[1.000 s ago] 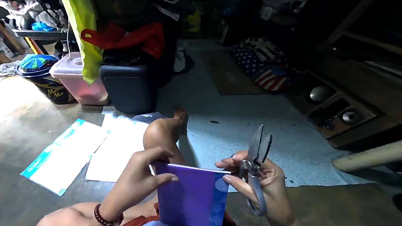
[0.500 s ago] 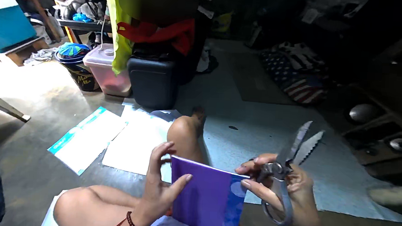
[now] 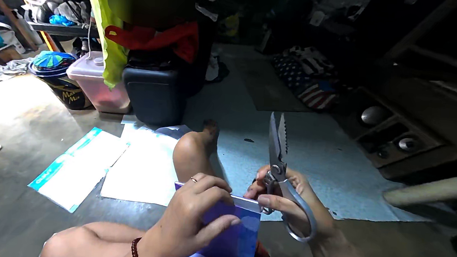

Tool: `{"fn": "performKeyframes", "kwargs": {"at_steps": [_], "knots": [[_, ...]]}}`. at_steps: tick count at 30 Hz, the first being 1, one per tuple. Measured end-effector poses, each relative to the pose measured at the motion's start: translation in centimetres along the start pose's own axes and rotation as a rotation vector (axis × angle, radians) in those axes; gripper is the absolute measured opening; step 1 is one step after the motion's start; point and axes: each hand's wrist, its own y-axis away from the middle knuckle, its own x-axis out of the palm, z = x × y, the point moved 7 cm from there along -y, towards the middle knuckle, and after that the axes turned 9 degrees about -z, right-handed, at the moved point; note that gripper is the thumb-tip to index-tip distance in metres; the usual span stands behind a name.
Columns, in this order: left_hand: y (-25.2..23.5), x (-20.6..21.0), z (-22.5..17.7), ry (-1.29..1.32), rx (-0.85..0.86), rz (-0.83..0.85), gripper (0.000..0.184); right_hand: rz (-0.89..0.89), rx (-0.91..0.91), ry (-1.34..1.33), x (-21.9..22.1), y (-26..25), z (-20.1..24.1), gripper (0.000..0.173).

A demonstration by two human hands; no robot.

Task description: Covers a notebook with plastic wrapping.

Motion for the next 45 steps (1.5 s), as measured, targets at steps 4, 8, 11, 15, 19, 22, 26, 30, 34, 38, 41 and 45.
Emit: {"fn": "performKeyframes", "kwargs": {"at_steps": [4,8,11,15,19,22,26,30,34,38,41,45], "knots": [[-0.9,0.3,0.1,0.084,-0.123,0.072,0.039,0.018,0.004,0.013,-0.4,-0.1,-0.1,0.027],[-2.1,0.8,0.4,0.126,-0.264,0.129,0.026,0.004,0.043,-0.008,-0.7,0.0,0.1,0.028],[-2.9,1.2,0.1,0.159,-0.311,0.250,0.015,-0.018,0.163,-0.023,-0.9,0.1,-0.1,0.029],[-3.2,1.6,-0.6,0.180,-0.260,0.350,0.018,0.018,0.348,-0.086,-1.0,0.3,-0.8,0.032],[-2.9,2.0,-1.0,0.198,-0.222,0.381,0.021,0.097,0.403,-0.171,-1.0,0.3,-1.4,0.030],[-2.7,2.2,-1.2,0.211,-0.219,0.409,0.020,0.062,0.367,-0.115,-1.2,0.2,-1.2,0.030],[-2.8,2.5,-0.8,0.154,-0.319,0.435,0.036,-0.006,0.248,-0.009,-1.4,0.0,-0.2,0.033],[-2.8,3.2,-0.1,0.084,-0.498,0.348,0.013,0.005,0.179,0.135,-1.3,0.4,1.5,0.033],[-3.2,3.8,-0.5,-0.013,-0.483,0.446,0.008,0.014,0.113,0.272,-1.6,1.1,2.6,0.033],[-3.5,3.9,-0.8,-0.034,-0.456,0.538,0.013,-0.031,0.012,0.377,-1.1,1.6,3.0,0.033],[-3.9,3.0,-1.2,0.009,-0.451,0.530,0.013,-0.052,-0.080,0.365,-0.5,1.2,3.5,0.033],[-3.5,1.2,-1.5,0.230,-0.537,0.561,0.021,-0.029,-0.118,0.258,0.9,0.0,4.2,0.031]]}}
